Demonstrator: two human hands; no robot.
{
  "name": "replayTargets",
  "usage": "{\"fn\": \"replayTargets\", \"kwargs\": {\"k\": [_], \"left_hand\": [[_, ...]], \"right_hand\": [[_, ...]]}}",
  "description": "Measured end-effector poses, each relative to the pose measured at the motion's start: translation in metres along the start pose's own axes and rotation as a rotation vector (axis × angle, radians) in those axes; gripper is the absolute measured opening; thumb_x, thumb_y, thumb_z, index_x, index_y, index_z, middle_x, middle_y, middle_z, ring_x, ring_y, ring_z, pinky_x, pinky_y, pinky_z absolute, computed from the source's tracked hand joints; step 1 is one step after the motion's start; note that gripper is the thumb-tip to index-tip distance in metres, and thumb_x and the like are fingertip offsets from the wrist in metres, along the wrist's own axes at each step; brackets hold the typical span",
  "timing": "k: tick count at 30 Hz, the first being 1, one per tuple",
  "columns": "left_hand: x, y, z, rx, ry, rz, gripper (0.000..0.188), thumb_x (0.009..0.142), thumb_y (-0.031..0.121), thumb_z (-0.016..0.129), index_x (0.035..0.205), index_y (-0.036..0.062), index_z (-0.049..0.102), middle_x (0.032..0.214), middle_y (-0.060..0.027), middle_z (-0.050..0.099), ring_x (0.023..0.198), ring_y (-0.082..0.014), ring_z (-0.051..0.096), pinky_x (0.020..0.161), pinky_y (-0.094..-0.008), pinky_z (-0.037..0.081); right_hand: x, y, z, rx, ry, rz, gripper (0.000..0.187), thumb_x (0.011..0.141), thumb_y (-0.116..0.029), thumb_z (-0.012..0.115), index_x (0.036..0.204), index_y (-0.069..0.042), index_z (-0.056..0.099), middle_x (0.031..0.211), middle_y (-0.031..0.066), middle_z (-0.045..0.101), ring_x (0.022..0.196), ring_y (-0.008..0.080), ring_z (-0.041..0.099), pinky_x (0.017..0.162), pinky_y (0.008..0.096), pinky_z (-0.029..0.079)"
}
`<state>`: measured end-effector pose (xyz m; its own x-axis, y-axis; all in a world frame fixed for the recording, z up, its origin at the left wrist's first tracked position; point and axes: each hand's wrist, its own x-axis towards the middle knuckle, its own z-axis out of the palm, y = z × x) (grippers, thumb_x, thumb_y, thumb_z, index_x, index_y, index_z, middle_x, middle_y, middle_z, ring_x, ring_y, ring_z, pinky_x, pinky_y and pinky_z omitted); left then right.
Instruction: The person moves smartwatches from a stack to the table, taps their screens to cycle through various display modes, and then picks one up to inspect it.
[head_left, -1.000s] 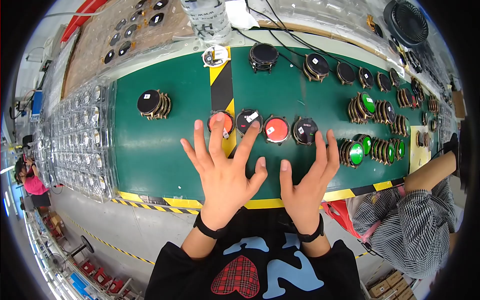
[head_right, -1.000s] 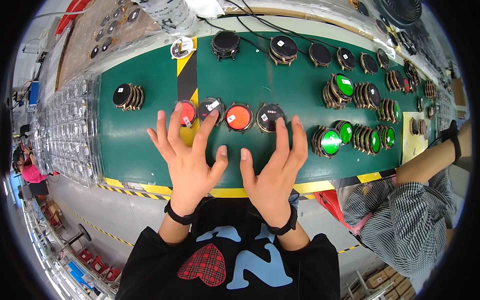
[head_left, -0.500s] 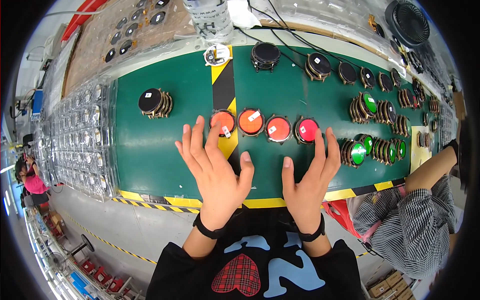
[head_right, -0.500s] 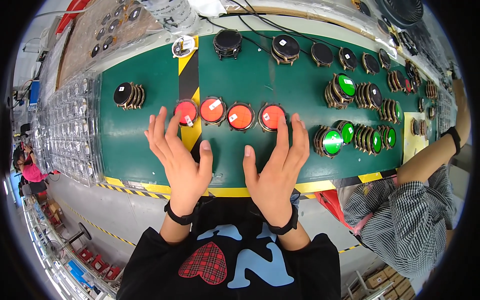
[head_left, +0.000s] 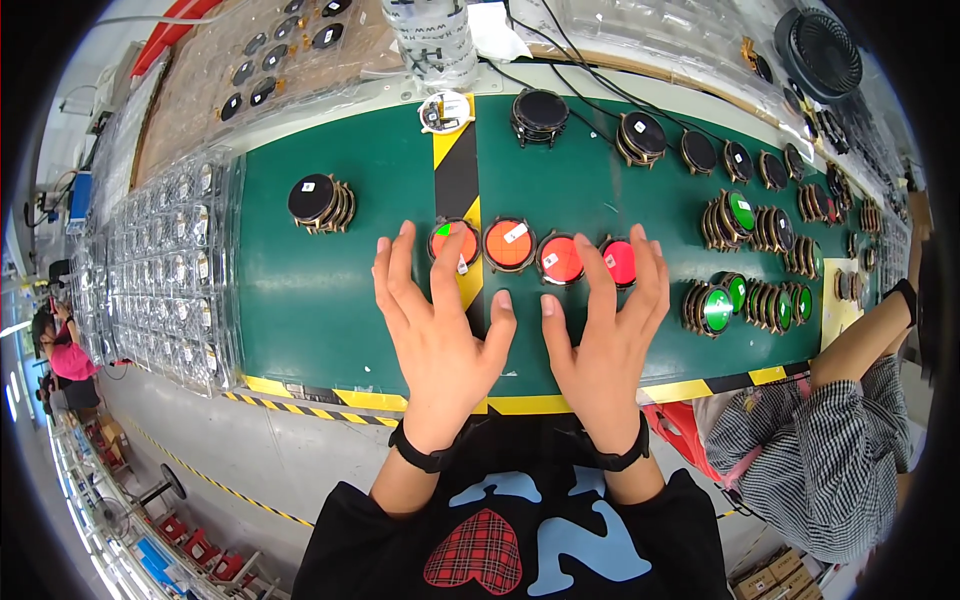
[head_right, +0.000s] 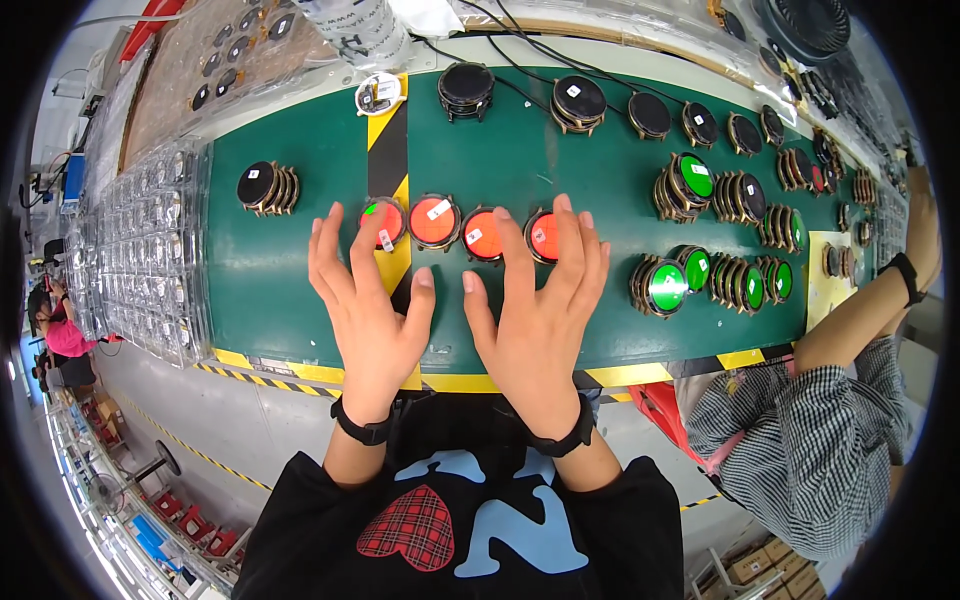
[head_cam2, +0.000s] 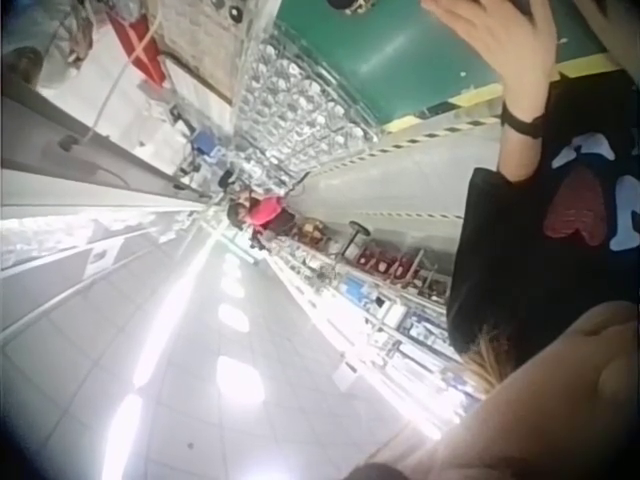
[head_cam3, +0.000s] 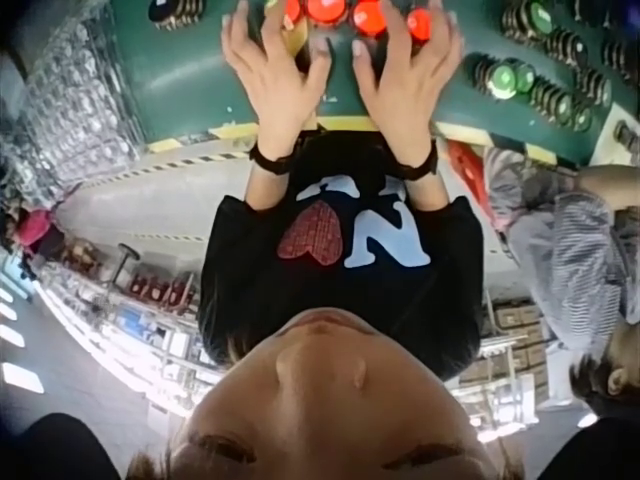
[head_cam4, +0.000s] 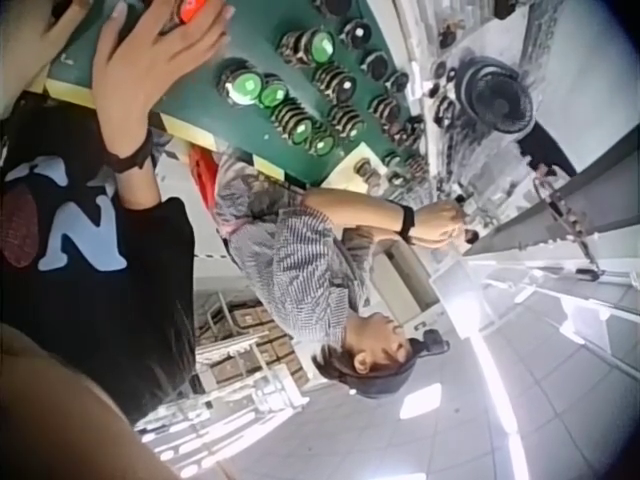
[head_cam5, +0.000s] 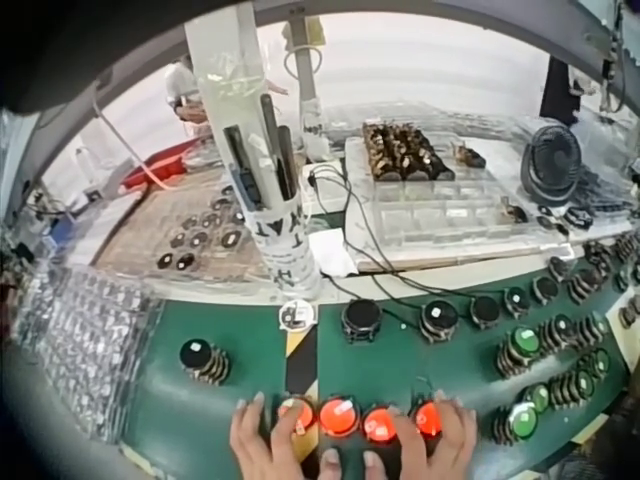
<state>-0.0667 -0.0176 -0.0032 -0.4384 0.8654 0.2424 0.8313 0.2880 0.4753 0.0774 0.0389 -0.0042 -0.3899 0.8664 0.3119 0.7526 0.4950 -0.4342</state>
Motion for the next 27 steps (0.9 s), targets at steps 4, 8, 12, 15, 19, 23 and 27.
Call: {"fn": "replayTargets", "kwargs": {"k": [4, 8, 12, 15, 19, 23, 27], "left_hand": [[0.0005, -0.0002, 0.001, 0.036, -0.013, 0.024, 0.063, 0.088, 0.02, 0.068, 0.146, 0.0097, 0.047, 0.157, -0.0237, 0.026, 0.145, -0.0494, 0.022, 0.115, -0.0585, 0.027], [-0.0006, -0.0011, 0.0018, 0.0, 0.006, 0.017, 0.062, 0.087, 0.021, 0.068, 0.145, 0.0108, 0.048, 0.157, -0.0242, 0.026, 0.145, -0.0499, 0.022, 0.115, -0.0586, 0.028], [0.0001, -0.0005, 0.0003, 0.061, -0.008, 0.061, 0.061, 0.087, 0.021, 0.069, 0.144, 0.011, 0.049, 0.157, -0.0244, 0.026, 0.144, -0.0501, 0.022, 0.115, -0.0587, 0.028], [-0.0002, 0.0, -0.0001, 0.094, -0.015, 0.081, 0.062, 0.087, 0.021, 0.069, 0.144, 0.0096, 0.048, 0.157, -0.0245, 0.027, 0.145, -0.05, 0.022, 0.115, -0.0588, 0.027], [-0.0018, -0.0013, 0.0004, 0.036, 0.01, 0.045, 0.064, 0.087, 0.02, 0.068, 0.145, 0.0054, 0.045, 0.156, -0.0247, 0.027, 0.145, -0.0497, 0.022, 0.115, -0.059, 0.026], [-0.0025, -0.0035, 0.0023, -0.011, 0.032, 0.001, 0.068, 0.087, 0.021, 0.069, 0.145, 0.0009, 0.042, 0.155, -0.0255, 0.028, 0.144, -0.0504, 0.022, 0.115, -0.0588, 0.027], [-0.0019, -0.0027, 0.003, 0.025, 0.03, 0.009, 0.069, 0.086, 0.023, 0.069, 0.145, -0.0009, 0.042, 0.154, -0.0261, 0.03, 0.144, -0.0512, 0.023, 0.115, -0.0585, 0.027]], "right_hand": [[0.0014, -0.0017, 0.0021, -0.045, -0.019, -0.022, 0.056, 0.088, -0.021, 0.073, 0.141, -0.014, 0.056, 0.157, 0.0232, 0.028, 0.145, 0.0471, 0.025, 0.117, 0.0615, 0.023], [-0.0003, -0.0018, 0.0026, -0.102, -0.041, -0.036, 0.052, 0.089, -0.025, 0.072, 0.139, -0.016, 0.059, 0.157, 0.0215, 0.03, 0.146, 0.0452, 0.025, 0.118, 0.063, 0.02], [-0.0016, -0.0012, 0.0027, -0.082, 0.008, -0.014, 0.05, 0.09, -0.026, 0.07, 0.138, -0.016, 0.06, 0.156, 0.0208, 0.032, 0.146, 0.0442, 0.026, 0.118, 0.0636, 0.019], [-0.0016, -0.0001, 0.0019, -0.076, 0.019, 0.011, 0.05, 0.09, -0.027, 0.07, 0.138, -0.016, 0.06, 0.156, 0.021, 0.033, 0.146, 0.0443, 0.027, 0.118, 0.0633, 0.019], [-0.0032, 0.0028, 0.002, -0.041, 0.009, 0.057, 0.05, 0.091, -0.027, 0.069, 0.139, -0.015, 0.059, 0.156, 0.0209, 0.033, 0.145, 0.0441, 0.027, 0.119, 0.0633, 0.019], [-0.0038, 0.0019, 0.0018, -0.018, 0.031, 0.001, 0.048, 0.091, -0.027, 0.069, 0.137, -0.017, 0.061, 0.156, 0.0207, 0.033, 0.145, 0.0435, 0.027, 0.119, 0.0635, 0.018], [-0.0032, -0.0001, 0.0007, -0.079, -0.034, -0.076, 0.044, 0.091, -0.027, 0.069, 0.134, -0.02, 0.064, 0.157, 0.0203, 0.033, 0.146, 0.043, 0.027, 0.119, 0.0638, 0.016]]}}
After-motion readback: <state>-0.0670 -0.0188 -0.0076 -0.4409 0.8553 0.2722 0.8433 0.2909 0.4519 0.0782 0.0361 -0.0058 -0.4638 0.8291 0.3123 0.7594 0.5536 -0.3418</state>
